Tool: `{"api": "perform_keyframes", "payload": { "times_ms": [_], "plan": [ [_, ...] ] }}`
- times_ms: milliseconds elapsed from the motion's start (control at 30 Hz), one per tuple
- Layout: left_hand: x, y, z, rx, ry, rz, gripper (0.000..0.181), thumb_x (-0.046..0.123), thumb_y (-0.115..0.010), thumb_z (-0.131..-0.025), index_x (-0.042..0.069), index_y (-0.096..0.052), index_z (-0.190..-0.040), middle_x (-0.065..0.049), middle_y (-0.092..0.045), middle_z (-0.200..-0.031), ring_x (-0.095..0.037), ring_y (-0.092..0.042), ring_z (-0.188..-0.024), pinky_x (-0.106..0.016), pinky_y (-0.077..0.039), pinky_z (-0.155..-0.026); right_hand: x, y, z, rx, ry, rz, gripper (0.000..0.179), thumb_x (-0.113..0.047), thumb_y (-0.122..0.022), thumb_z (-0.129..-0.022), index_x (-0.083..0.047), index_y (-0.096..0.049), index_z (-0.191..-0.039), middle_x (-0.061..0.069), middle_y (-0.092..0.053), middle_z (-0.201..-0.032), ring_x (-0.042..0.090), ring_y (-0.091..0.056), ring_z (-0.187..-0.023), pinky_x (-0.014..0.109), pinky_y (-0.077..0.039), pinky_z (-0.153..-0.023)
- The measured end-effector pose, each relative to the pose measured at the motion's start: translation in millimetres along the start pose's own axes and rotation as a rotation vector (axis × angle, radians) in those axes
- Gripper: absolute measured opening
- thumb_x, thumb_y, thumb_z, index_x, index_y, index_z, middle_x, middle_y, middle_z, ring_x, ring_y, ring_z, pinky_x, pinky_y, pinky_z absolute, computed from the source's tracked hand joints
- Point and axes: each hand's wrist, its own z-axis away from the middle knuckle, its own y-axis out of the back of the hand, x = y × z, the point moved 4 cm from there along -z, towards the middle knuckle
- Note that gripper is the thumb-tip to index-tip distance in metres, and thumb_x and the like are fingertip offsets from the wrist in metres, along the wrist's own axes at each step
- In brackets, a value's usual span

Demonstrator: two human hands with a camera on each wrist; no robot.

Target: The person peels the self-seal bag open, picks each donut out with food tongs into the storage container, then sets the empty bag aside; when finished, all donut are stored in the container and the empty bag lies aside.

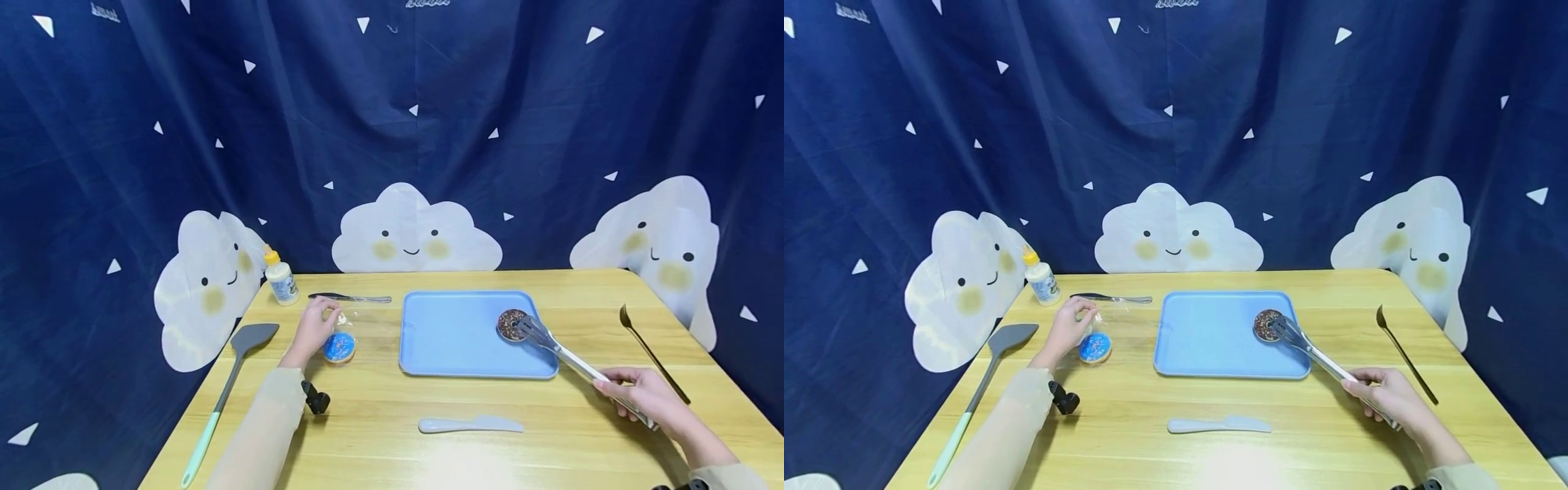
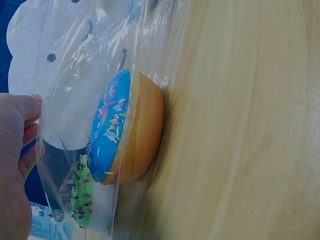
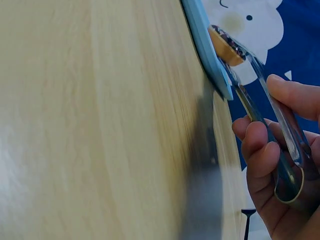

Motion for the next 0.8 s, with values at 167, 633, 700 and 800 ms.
{"api": "perform_keyframes", "payload": {
  "times_ms": [167,633,700,800],
  "plan": [
    [1.2,-0.9,0.3,-0.003,-0.015,0.005,0.012,0.013,-0.062,-0.09,0.002,-0.067,-0.093,-0.008,-0.059,-0.104,-0.026,-0.052,-0.106,-0.043,-0.042,-0.096,-1.1,4.2,1.8,0.031,-0.008,0.09,0.051,-0.031,-0.063,-0.089,0.008,-0.056,-0.121,0.008,-0.055,-0.061,0.017,-0.052,-0.049,0.03,-0.046,-0.043],
    [-2.0,-4.5,-0.3,-0.011,-0.024,0.02,0.014,0.01,-0.063,-0.089,-0.002,-0.067,-0.095,-0.008,-0.06,-0.103,-0.026,-0.051,-0.106,-0.044,-0.04,-0.097,-4.7,30.9,10.3,0.207,0.007,0.173,0.063,-0.035,-0.068,-0.084,0.01,-0.051,-0.125,0.01,-0.065,-0.072,0.015,-0.059,-0.058,0.029,-0.042,-0.047],
    [-2.5,-5.3,-0.4,-0.008,-0.028,0.017,0.013,0.009,-0.063,-0.089,-0.001,-0.067,-0.095,-0.008,-0.06,-0.103,-0.027,-0.051,-0.106,-0.045,-0.04,-0.097,-6.7,32.3,10.4,0.215,-0.002,0.177,0.066,-0.037,-0.068,-0.084,0.009,-0.049,-0.127,0.011,-0.067,-0.076,0.016,-0.059,-0.059,0.03,-0.041,-0.047],
    [-2.6,-5.3,-0.2,-0.007,-0.026,0.012,0.013,0.01,-0.063,-0.089,-0.001,-0.067,-0.094,-0.008,-0.06,-0.103,-0.027,-0.051,-0.107,-0.045,-0.039,-0.097,-11.5,30.8,9.0,0.222,0.01,0.176,0.065,-0.039,-0.067,-0.084,0.008,-0.049,-0.126,0.01,-0.066,-0.077,0.017,-0.057,-0.055,0.031,-0.041,-0.043]
  ]
}}
